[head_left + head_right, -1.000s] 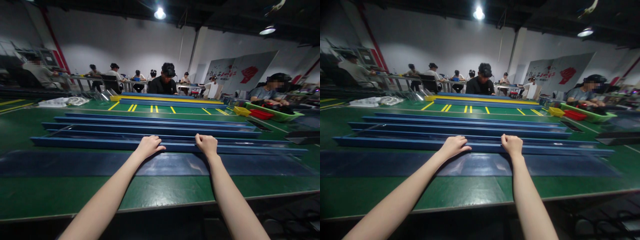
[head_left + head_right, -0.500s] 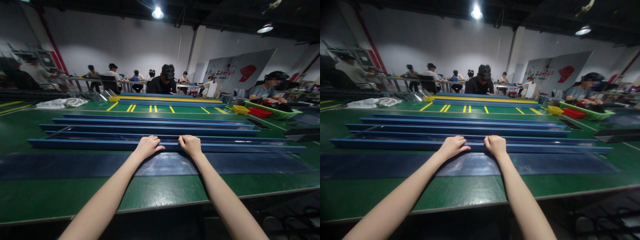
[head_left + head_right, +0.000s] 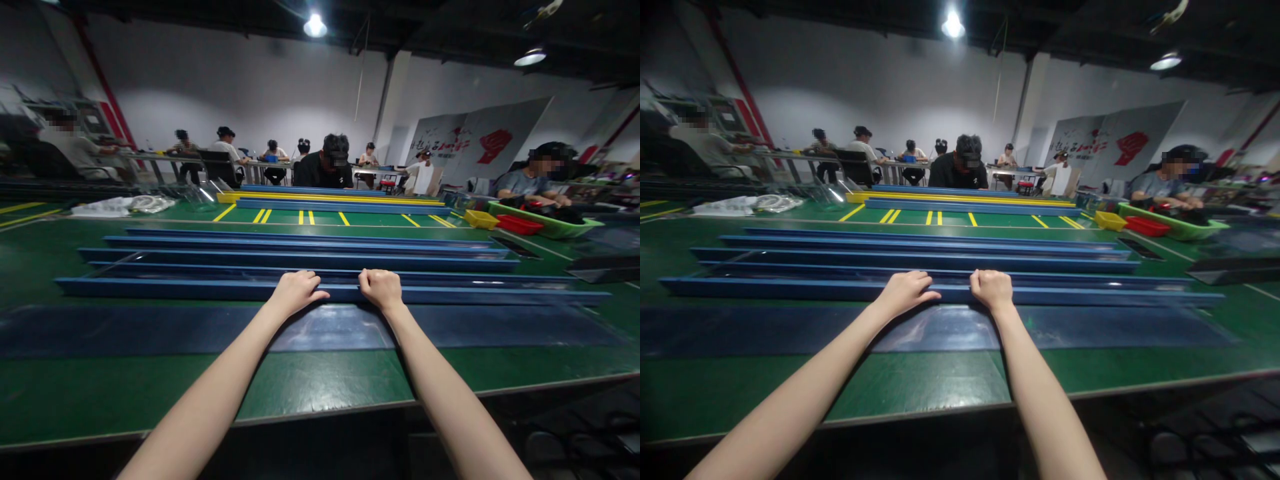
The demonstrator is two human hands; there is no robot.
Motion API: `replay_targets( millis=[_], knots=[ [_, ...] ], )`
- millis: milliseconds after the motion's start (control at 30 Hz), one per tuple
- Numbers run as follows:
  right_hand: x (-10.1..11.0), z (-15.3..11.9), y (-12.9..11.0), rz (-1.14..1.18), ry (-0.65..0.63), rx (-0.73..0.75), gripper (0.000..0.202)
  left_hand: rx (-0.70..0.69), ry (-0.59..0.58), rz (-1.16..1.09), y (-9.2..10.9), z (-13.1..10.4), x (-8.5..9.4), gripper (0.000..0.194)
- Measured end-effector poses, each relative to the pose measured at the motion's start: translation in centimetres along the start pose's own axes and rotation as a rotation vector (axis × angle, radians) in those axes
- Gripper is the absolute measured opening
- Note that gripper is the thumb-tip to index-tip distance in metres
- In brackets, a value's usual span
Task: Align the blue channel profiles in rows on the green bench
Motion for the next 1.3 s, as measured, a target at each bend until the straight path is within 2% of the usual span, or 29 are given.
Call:
replay_targets(
  millis=[267,633,933,1300],
  knots=[
    [-0.1,0.2,0.5,-0.016,0.012,-0.001,0.044,-0.013,0.054,0.01,0.0,0.0,0.8,0.037],
    [-0.3,0.3,3.8,-0.08,0.005,-0.099,0.045,-0.032,0.037,-0.03,0.2,0.1,0.9,0.032],
    [-0.4,0.2,3.9,-0.054,0.004,-0.12,0.043,-0.074,0.021,-0.045,0.7,0.2,0.6,0.032],
    [-0.4,0.1,3.9,-0.04,-0.008,-0.137,0.043,-0.008,-0.041,0.004,0.0,0.3,-0.2,0.039]
  ],
)
Point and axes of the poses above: each hand's wrist, its own z-axis towards the middle knuckle, its own x-axis out of the back of the hand, y = z × x, the point moved 10 cm from there along z, towards the middle knuckle, and after that the axes turned 7 degrees about -x, right-handed, at the moved point
